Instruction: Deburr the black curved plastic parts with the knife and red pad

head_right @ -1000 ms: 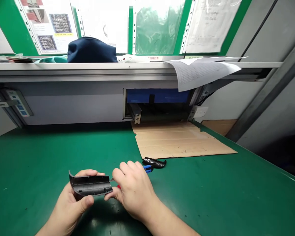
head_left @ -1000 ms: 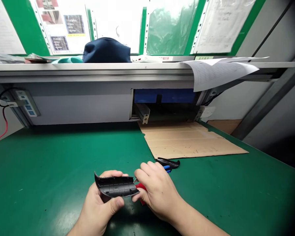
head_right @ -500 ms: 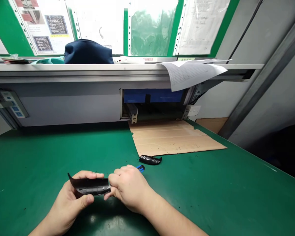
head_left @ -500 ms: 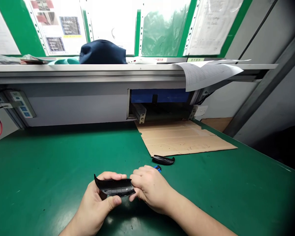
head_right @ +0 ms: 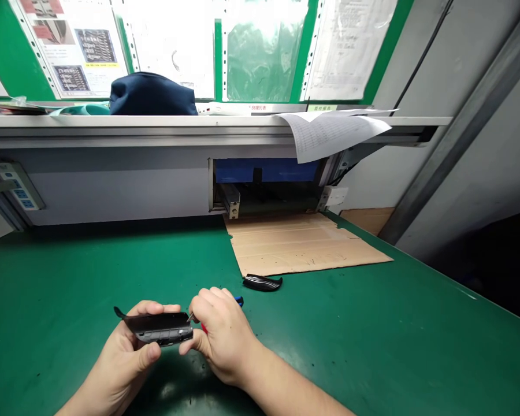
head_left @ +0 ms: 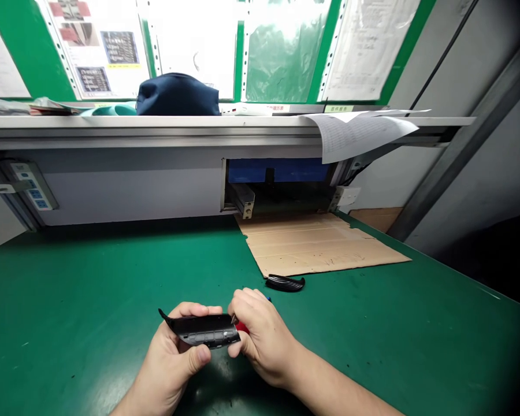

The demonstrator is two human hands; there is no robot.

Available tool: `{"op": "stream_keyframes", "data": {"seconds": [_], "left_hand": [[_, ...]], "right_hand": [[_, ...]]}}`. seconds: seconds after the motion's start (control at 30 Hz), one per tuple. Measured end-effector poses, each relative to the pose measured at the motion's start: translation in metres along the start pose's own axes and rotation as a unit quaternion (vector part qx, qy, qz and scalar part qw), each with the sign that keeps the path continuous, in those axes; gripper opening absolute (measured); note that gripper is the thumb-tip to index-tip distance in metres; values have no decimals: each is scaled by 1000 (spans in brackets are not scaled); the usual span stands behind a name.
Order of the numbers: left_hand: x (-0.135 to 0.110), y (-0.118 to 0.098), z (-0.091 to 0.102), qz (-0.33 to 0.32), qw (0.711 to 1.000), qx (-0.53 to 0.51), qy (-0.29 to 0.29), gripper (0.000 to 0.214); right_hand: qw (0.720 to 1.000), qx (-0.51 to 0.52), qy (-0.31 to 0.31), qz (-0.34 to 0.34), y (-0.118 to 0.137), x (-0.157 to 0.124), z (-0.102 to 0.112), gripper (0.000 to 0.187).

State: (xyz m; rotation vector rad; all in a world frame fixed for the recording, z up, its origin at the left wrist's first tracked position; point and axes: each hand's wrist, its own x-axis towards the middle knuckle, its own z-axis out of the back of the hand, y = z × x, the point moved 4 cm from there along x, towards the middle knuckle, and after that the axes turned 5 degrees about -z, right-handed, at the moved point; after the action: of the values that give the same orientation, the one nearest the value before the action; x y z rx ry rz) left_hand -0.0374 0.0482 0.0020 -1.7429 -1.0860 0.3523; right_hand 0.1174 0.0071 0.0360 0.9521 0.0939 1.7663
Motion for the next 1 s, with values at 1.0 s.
{"op": "stream_keyframes", "data": {"seconds": [1.0], "left_hand": [[2, 18, 1, 185, 939, -87, -277, 29]], "right_hand": [[984, -62, -91, -143, -39, 12, 48, 15]]}}
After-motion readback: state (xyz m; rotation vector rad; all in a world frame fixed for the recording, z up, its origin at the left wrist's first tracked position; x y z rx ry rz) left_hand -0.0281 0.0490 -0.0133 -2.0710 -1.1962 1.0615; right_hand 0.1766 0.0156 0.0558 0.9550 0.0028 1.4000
